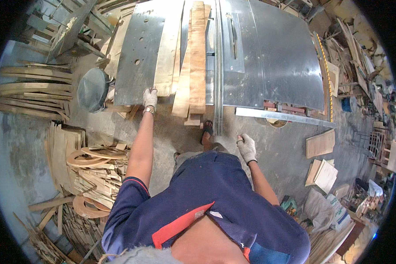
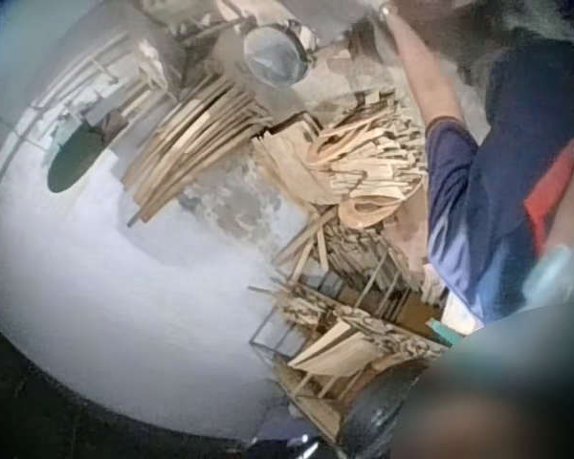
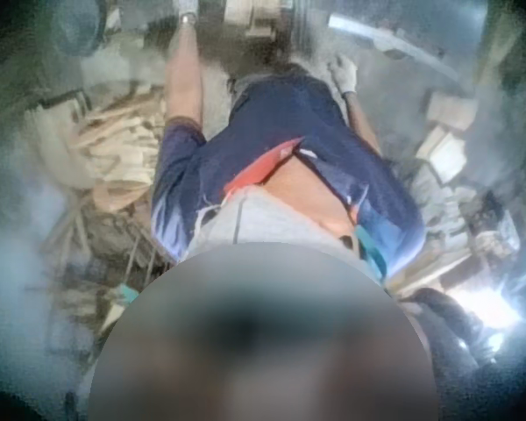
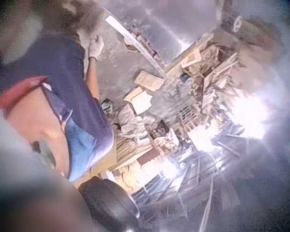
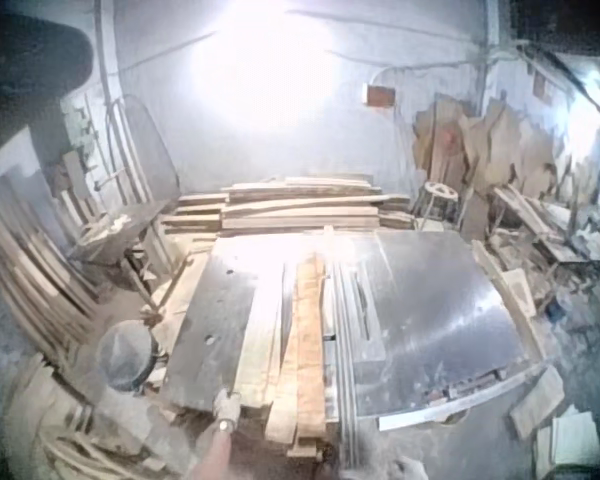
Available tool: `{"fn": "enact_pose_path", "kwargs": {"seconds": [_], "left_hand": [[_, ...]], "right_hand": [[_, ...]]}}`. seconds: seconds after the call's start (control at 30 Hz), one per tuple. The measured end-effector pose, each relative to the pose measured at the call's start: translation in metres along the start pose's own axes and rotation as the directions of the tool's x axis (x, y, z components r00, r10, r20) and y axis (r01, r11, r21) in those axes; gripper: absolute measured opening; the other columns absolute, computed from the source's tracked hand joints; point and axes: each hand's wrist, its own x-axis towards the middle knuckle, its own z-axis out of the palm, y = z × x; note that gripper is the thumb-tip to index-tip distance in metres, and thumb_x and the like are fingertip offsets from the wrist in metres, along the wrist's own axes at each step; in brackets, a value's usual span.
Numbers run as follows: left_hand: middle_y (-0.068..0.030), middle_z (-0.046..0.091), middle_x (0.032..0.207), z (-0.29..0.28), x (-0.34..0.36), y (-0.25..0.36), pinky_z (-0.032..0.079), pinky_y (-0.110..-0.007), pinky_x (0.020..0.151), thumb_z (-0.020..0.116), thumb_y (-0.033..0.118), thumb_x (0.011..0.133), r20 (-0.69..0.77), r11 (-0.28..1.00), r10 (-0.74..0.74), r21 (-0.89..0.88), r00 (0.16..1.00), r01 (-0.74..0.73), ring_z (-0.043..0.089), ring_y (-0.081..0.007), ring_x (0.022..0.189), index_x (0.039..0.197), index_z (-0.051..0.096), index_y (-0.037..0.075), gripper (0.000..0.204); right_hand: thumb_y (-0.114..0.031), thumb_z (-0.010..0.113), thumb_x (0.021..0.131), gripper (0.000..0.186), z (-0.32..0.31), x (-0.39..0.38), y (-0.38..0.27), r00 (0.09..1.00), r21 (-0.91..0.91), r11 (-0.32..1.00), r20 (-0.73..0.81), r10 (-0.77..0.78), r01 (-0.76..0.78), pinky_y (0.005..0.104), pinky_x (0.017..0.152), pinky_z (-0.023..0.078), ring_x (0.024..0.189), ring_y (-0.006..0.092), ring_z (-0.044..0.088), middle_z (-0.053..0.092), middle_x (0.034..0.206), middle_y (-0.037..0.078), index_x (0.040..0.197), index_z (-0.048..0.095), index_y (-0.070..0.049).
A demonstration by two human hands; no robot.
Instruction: The person uses a table saw to cut several wooden planks and a large shaped plywood piece. They feed each piece through the saw, remove offcuts, and stack the cut pieces on the floor.
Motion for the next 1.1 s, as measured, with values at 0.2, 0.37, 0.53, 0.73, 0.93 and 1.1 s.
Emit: {"fn": "enact_pose_path", "kwargs": {"seconds": [0.2, 0.37, 0.53, 0.73, 0.93, 1.1], "left_hand": [[-0.0026, 0.06, 0.073, -0.032, -0.056, 0.054, 0.045, -0.034, 0.061, 0.064, 0.024, 0.092, 0.272, 0.973, 0.049, -0.229, 0.961, 0.015, 0.054, -0.0141, 0.067, 0.085, 0.066, 0.001, 0.023], [-0.0005, 0.063, 0.081, -0.046, -0.196, 0.096, 0.046, -0.024, 0.063, 0.066, 0.022, 0.093, 0.679, 0.747, 0.031, -0.503, 0.733, 0.434, 0.054, -0.0074, 0.07, 0.102, 0.067, 0.001, 0.022], [0.0004, 0.063, 0.087, -0.045, -0.285, 0.107, 0.048, -0.023, 0.065, 0.068, 0.023, 0.093, 0.827, 0.811, -0.018, -0.317, 0.562, 0.492, 0.057, -0.007, 0.076, 0.116, 0.064, 0.0, 0.033], [-0.0009, 0.065, 0.086, -0.041, -0.362, 0.093, 0.047, -0.024, 0.066, 0.065, 0.021, 0.094, 0.892, 0.864, 0.095, -0.294, 0.441, 0.408, 0.057, -0.0073, 0.071, 0.116, 0.064, -0.001, 0.031], [-0.0035, 0.07, 0.095, -0.049, -0.463, 0.071, 0.049, -0.029, 0.073, 0.066, 0.027, 0.092, 0.939, 0.956, 0.145, -0.214, 0.311, 0.202, 0.061, -0.0106, 0.079, 0.117, 0.065, -0.001, 0.037], [-0.01, 0.072, 0.102, -0.049, -0.521, 0.058, 0.049, -0.034, 0.084, 0.065, 0.039, 0.088, 0.958, 0.99, 0.14, -0.136, 0.248, -0.036, 0.066, -0.0175, 0.09, 0.12, 0.065, 0.002, 0.049]], "right_hand": [[-0.025, 0.053, 0.102, 0.028, 0.021, 0.058, -0.085, 0.964, 0.164, 0.958, 0.084, -0.252, 0.236, 0.0286, 0.065, 0.055, 0.074, 0.0139, 0.068, 0.07, 0.087, 0.008, 0.108, 0.065, 0.0], [-0.041, 0.05, 0.102, 0.039, 0.046, 0.08, -0.133, 0.872, 0.662, 0.631, 0.488, 0.046, -0.404, 0.0343, 0.07, 0.053, 0.076, 0.0165, 0.067, 0.069, 0.084, 0.007, 0.111, 0.066, -0.006], [-0.04, 0.056, 0.098, 0.039, 0.04, 0.052, -0.134, 0.94, 0.436, 0.874, 0.336, 0.06, -0.212, 0.0356, 0.063, 0.05, 0.067, 0.017, 0.064, 0.068, 0.077, 0.008, 0.097, 0.067, -0.003], [-0.033, 0.065, 0.089, 0.038, 0.028, -0.035, -0.076, 0.999, 0.223, 0.975, -0.051, 0.014, -0.002, 0.042, 0.077, 0.051, 0.083, 0.0328, 0.069, 0.071, 0.088, 0.022, 0.1, 0.067, 0.003], [-0.032, 0.072, 0.087, 0.041, 0.003, -0.152, -0.004, 0.983, 0.288, 0.956, -0.158, 0.096, -0.047, 0.0362, 0.073, 0.052, 0.08, 0.023, 0.069, 0.073, 0.089, 0.019, 0.102, 0.066, 0.005], [-0.032, 0.073, 0.086, 0.037, -0.009, -0.214, 0.042, 0.968, 0.266, 0.958, -0.191, 0.161, -0.107, 0.0353, 0.068, 0.052, 0.073, 0.0193, 0.066, 0.071, 0.082, 0.015, 0.095, 0.065, 0.003]]}}
